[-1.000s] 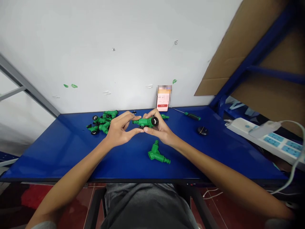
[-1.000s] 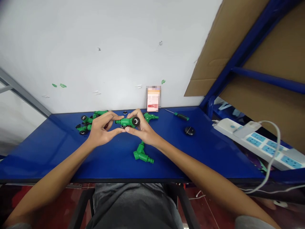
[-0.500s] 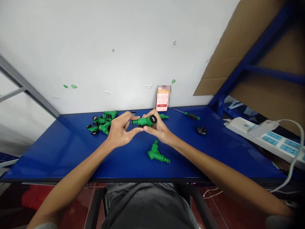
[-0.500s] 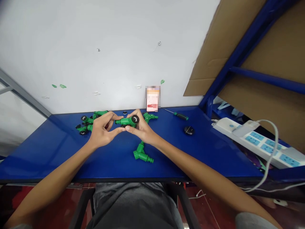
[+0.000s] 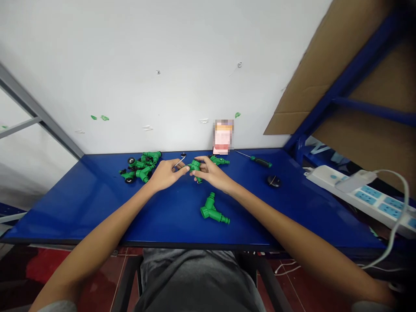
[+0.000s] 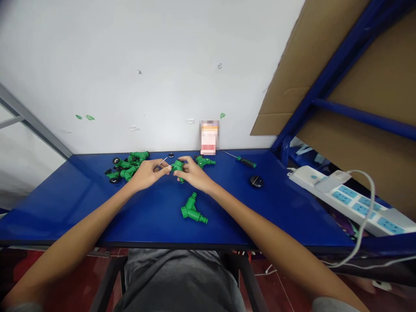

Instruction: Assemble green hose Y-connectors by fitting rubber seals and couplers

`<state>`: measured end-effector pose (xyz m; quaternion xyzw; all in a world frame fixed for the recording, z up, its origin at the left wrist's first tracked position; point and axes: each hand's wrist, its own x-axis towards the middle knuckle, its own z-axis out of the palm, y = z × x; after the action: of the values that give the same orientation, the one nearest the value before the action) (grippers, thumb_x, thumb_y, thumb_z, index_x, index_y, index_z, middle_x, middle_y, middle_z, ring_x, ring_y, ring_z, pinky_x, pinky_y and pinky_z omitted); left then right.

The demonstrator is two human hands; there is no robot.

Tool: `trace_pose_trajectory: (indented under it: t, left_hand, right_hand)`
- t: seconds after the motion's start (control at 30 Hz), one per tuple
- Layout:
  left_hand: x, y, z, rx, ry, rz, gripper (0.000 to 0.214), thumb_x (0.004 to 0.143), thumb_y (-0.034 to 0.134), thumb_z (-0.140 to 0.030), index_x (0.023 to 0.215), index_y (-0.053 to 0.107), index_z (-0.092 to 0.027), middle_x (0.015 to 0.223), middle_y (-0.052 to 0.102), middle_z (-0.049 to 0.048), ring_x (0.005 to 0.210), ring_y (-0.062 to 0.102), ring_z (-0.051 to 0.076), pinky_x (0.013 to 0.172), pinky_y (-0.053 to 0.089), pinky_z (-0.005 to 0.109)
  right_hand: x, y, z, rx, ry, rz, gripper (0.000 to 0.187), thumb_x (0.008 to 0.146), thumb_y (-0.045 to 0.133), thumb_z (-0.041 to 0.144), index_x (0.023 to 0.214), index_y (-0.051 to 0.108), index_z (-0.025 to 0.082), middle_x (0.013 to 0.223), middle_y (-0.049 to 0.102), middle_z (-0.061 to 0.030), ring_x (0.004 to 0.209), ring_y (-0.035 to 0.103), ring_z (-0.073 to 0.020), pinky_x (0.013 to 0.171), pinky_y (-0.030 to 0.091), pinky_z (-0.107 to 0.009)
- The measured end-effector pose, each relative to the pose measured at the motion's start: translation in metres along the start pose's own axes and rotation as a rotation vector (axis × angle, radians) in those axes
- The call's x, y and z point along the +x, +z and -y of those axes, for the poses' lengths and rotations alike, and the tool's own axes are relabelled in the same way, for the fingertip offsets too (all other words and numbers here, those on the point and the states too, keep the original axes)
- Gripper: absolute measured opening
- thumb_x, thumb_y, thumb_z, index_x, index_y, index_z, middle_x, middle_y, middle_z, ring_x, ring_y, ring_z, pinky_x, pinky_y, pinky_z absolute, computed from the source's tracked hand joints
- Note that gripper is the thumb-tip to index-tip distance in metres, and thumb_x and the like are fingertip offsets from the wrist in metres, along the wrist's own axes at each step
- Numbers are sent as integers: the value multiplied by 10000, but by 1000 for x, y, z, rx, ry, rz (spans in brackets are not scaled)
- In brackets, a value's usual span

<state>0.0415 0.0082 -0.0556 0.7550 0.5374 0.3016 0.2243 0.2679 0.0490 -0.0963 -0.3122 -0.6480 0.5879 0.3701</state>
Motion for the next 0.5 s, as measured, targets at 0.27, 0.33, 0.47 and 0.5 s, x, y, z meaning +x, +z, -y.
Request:
trace_pose_trajectory:
  t: [0.27, 0.33, 0.47, 0.5]
  left_hand:
    - [-2, 4, 2, 291, 38, 59, 259, 1000, 639, -467, 987, 714, -218, 850, 782, 36, 700, 677, 224, 658, 374, 315]
    - [-3, 6, 2, 378, 32, 77, 207, 985, 676, -433, 999, 700, -227, 877, 785, 41, 750, 712, 245, 650, 369, 313]
    - [-3, 3, 1, 449, -6, 112, 137, 942, 713, -364, 941, 689, -229, 931, 806, 57, 852, 758, 275, 675, 413, 314]
    - [-2, 2, 1, 451, -8, 121, 128, 931, 714, -352, 909, 683, -230, 931, 807, 60, 866, 760, 277, 684, 423, 315]
  right_hand:
    - [1, -5, -10, -152, -3, 24, 635, 805, 829, 186, 1364, 529, 210, 950, 715, 4, 800, 740, -178, 765, 638, -375]
    - [-1, -5, -7, -324, -6, 21, 627, 842, 804, 168, 1418, 556, 181, 978, 745, -21, 795, 732, -172, 795, 620, -371]
    - [-7, -2, 3, -763, -101, 5, 606, 875, 853, 251, 1444, 654, 187, 1089, 776, -63, 863, 717, -197, 855, 571, -371]
    - [-9, -2, 5, -818, -120, 20, 597, 887, 855, 283, 1445, 666, 189, 1103, 777, -70, 901, 721, -215, 869, 563, -376]
